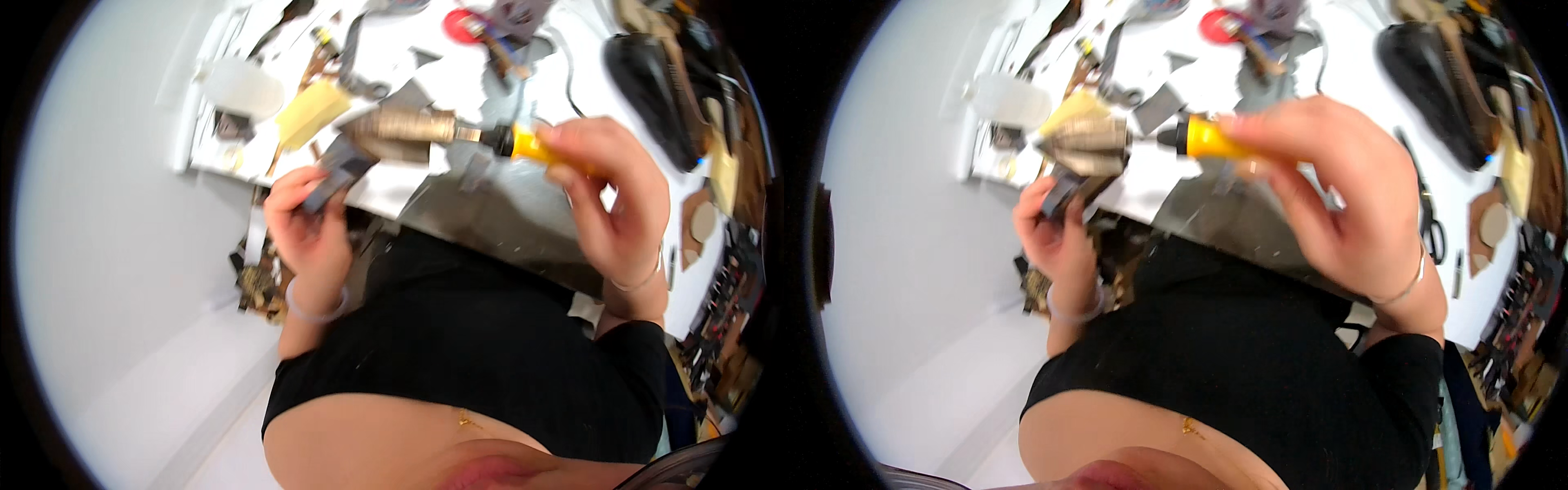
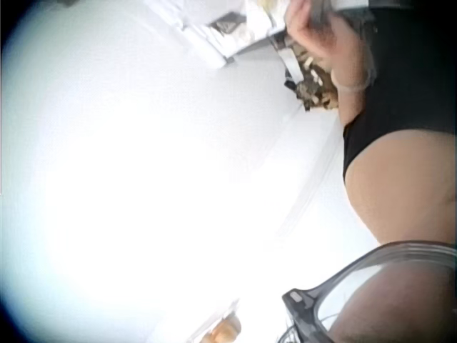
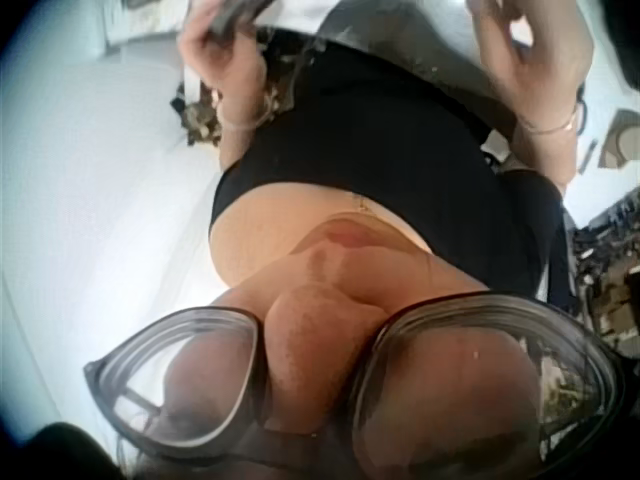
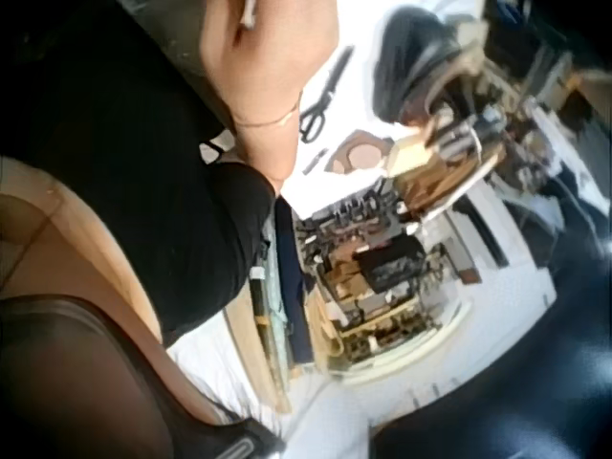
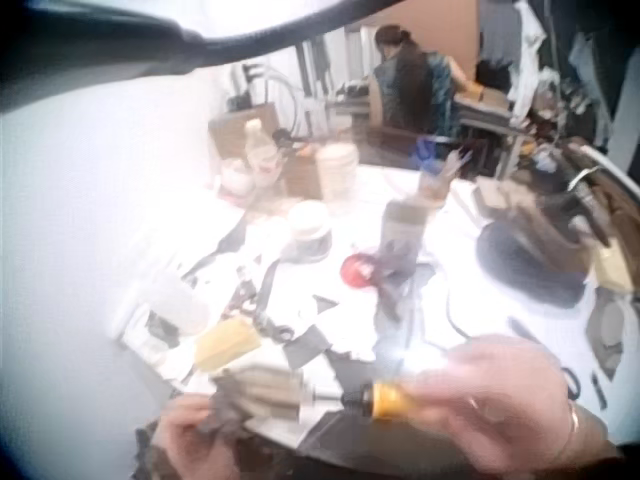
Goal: The person repairs a shoe heel by cutting a patterned fabric strip, folding it, and applying it to the heel. They use pliers to press the fabric, an iron to heat and adhere it, and a brush to apply glue to the edges.
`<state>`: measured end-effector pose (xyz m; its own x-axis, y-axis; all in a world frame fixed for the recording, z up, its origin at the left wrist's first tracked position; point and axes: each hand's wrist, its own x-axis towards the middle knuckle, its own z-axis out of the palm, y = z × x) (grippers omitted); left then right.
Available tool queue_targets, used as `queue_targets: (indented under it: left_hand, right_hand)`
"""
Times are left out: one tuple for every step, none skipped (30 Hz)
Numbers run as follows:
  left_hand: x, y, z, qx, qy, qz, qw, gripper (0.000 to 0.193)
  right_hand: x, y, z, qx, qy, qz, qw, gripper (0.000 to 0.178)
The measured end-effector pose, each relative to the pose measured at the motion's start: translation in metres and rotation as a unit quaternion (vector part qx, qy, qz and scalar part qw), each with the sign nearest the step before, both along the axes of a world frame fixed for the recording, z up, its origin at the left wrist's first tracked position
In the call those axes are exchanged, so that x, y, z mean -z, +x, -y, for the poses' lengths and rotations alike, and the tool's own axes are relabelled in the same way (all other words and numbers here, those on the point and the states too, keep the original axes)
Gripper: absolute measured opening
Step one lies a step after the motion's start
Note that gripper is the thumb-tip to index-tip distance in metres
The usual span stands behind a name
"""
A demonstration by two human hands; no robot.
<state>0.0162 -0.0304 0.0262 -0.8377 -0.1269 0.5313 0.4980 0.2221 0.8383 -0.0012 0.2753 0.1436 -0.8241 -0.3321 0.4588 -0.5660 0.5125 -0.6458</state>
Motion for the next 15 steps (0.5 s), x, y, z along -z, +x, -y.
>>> queue_targets:
  left_hand:
    - [-0.001, 0.0, -0.004, -0.016, 0.056, 0.044, 0.997, 0.037]
    - [0.001, 0.0, -0.003, -0.009, 0.109, 0.086, 0.99, 0.037]
    - [0.0, 0.001, 0.004, -0.005, 0.156, 0.127, 0.98, 0.037]
    - [0.002, 0.001, 0.008, -0.002, 0.195, 0.154, 0.969, 0.036]
    - [-0.003, 0.001, 0.006, 0.01, 0.231, 0.173, 0.957, 0.035]
    - [-0.008, -0.003, 0.002, 0.03, 0.265, 0.198, 0.943, 0.034]
    - [-0.013, -0.007, -0.003, 0.047, 0.299, 0.224, 0.926, 0.033]
    - [-0.017, -0.007, -0.006, 0.055, 0.312, 0.231, 0.92, 0.033]
    - [-0.017, -0.006, -0.006, 0.066, 0.327, 0.238, 0.912, 0.033]
    - [-0.017, -0.006, -0.006, 0.074, 0.341, 0.244, 0.904, 0.033]
    - [-0.018, -0.004, -0.004, 0.075, 0.349, 0.252, 0.899, 0.033]
    - [-0.02, -0.002, -0.004, 0.074, 0.347, 0.255, 0.9, 0.033]
    - [-0.021, -0.001, -0.004, 0.071, 0.346, 0.256, 0.9, 0.034]
    - [-0.021, 0.0, -0.005, 0.067, 0.344, 0.263, 0.899, 0.034]
    - [-0.018, 0.002, -0.004, 0.071, 0.331, 0.25, 0.907, 0.034]
  right_hand:
    - [-0.005, -0.006, -0.01, 0.036, -0.007, -0.006, 0.999, 0.024]
    - [-0.005, -0.02, -0.02, 0.088, -0.055, -0.042, 0.994, 0.027]
    - [-0.008, -0.038, -0.025, 0.131, -0.11, -0.081, 0.982, 0.03]
    - [-0.016, -0.061, -0.041, 0.143, -0.052, -0.077, 0.985, 0.027]
    - [-0.03, -0.074, -0.058, 0.158, 0.001, -0.072, 0.985, 0.025]
    - [-0.062, -0.071, -0.041, 0.216, 0.057, -0.072, 0.972, 0.017]
    - [-0.075, -0.082, -0.047, 0.249, 0.11, -0.057, 0.961, 0.015]
    - [-0.085, -0.093, -0.05, 0.271, 0.162, -0.042, 0.948, 0.016]
    - [-0.09, -0.103, -0.055, 0.25, 0.219, -0.045, 0.942, 0.018]
    - [-0.097, -0.111, -0.055, 0.226, 0.276, -0.048, 0.933, 0.019]
    - [-0.097, -0.118, -0.055, 0.196, 0.322, -0.047, 0.925, 0.02]
    - [-0.096, -0.124, -0.052, 0.189, 0.312, 0.005, 0.931, 0.026]
    - [-0.094, -0.133, -0.051, 0.188, 0.343, -0.003, 0.92, 0.027]
    - [-0.087, -0.142, -0.052, 0.186, 0.372, -0.006, 0.909, 0.027]
    - [-0.08, -0.151, -0.051, 0.181, 0.401, -0.009, 0.898, 0.028]
